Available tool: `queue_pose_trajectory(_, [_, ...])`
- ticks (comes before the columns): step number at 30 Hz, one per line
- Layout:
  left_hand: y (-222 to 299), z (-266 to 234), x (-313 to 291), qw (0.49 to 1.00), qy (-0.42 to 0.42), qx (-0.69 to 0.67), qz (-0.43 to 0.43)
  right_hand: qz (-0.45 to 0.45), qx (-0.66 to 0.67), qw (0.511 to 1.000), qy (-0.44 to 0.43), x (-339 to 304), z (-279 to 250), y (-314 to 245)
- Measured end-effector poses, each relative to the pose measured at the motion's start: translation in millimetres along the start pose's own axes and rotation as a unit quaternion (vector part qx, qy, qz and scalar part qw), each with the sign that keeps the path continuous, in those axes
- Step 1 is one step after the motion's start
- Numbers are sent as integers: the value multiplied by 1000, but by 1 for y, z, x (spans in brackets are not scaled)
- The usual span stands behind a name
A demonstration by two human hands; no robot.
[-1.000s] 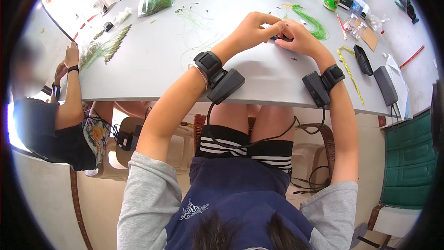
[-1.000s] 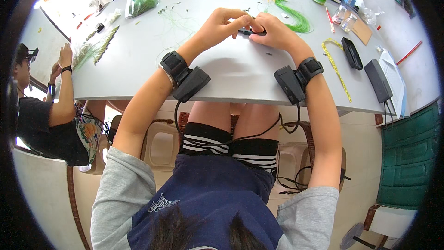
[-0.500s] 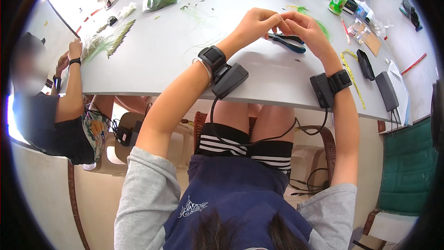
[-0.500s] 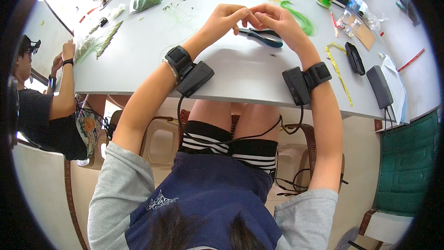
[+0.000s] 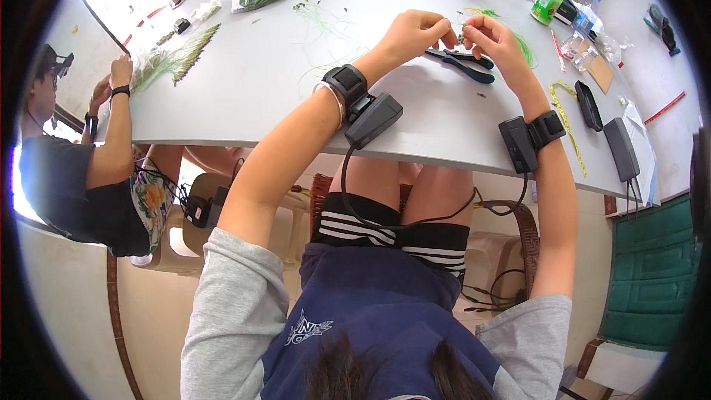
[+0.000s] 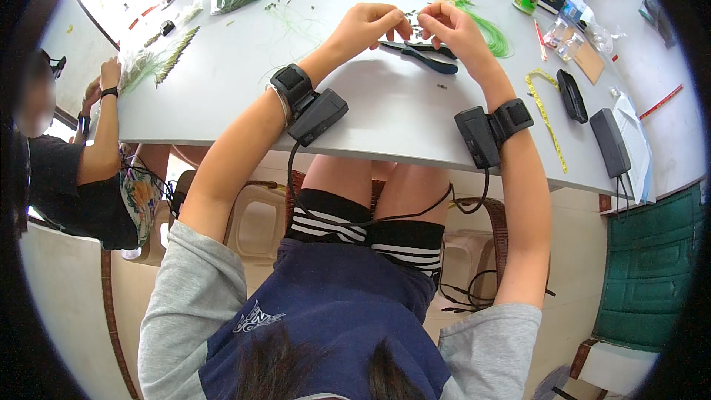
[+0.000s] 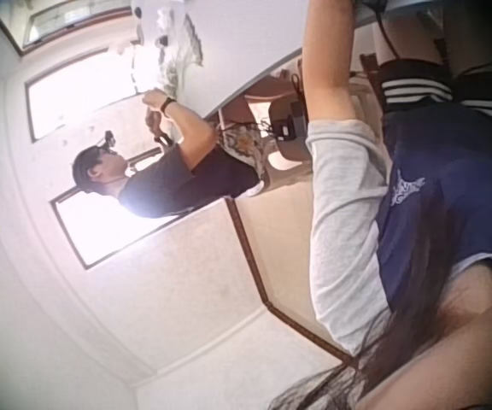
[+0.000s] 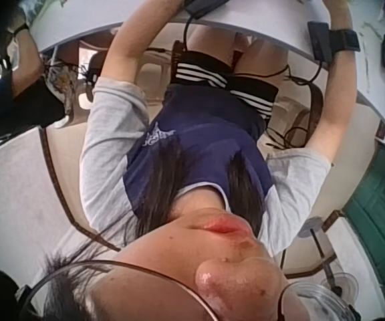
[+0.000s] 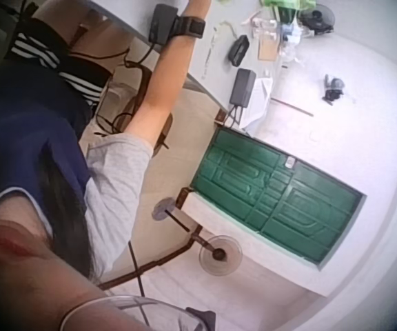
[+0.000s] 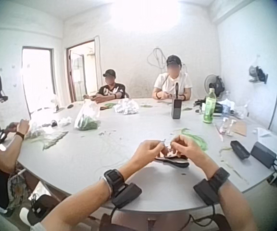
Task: Assembling fishing rigs by attaching components like swivels and beads to fishing line using pliers.
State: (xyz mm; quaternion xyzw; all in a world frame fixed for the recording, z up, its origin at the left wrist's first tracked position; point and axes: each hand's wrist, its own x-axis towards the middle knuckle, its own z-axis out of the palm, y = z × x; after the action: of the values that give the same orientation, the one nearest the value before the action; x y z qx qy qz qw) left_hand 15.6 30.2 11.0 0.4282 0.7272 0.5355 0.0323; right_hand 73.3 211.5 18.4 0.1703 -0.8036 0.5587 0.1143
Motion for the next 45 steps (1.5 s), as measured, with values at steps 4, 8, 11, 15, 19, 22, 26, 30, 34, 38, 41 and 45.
queue_pose_trajectory(4, [-11,3,-1,994,99,-37,35,-18,-65,998,5,-1,4,-3])
queue_pose_trajectory(8, [-13,6,0,983,135,-3,122,-3,-49,999,-12,-1,4,-4])
queue_pose_trajectory(11, [-12,3,2,991,56,7,124,4,-52,998,-22,-3,7,-9])
queue_pose_trajectory(15, [-12,3,3,991,65,16,115,-2,-57,998,-34,-3,8,-7])
queue_pose_trajectory(19, [-9,0,1,990,55,40,126,29,-56,997,-45,-4,7,-6])
queue_pose_trajectory(22, [-8,-1,1,989,46,45,137,53,-28,996,-61,-5,6,-9])
queue_pose_trajectory(26, [-4,-1,0,989,42,52,134,84,40,991,-98,-7,6,-13])
queue_pose_trajectory(30, [-4,0,-1,987,39,60,145,101,92,984,-117,-7,4,-12])
queue_pose_trajectory(34, [-7,0,0,985,42,69,153,91,66,987,-118,-6,2,-7])
queue_pose_trajectory(38, [-7,1,0,988,37,62,139,56,-15,993,-107,-6,1,-4])
queue_pose_trajectory(41, [-10,-1,0,981,40,97,161,41,-39,993,-105,-6,4,-5])
queue_pose_trajectory(45, [-10,-2,-1,983,38,102,150,7,-72,994,-87,-4,3,2])
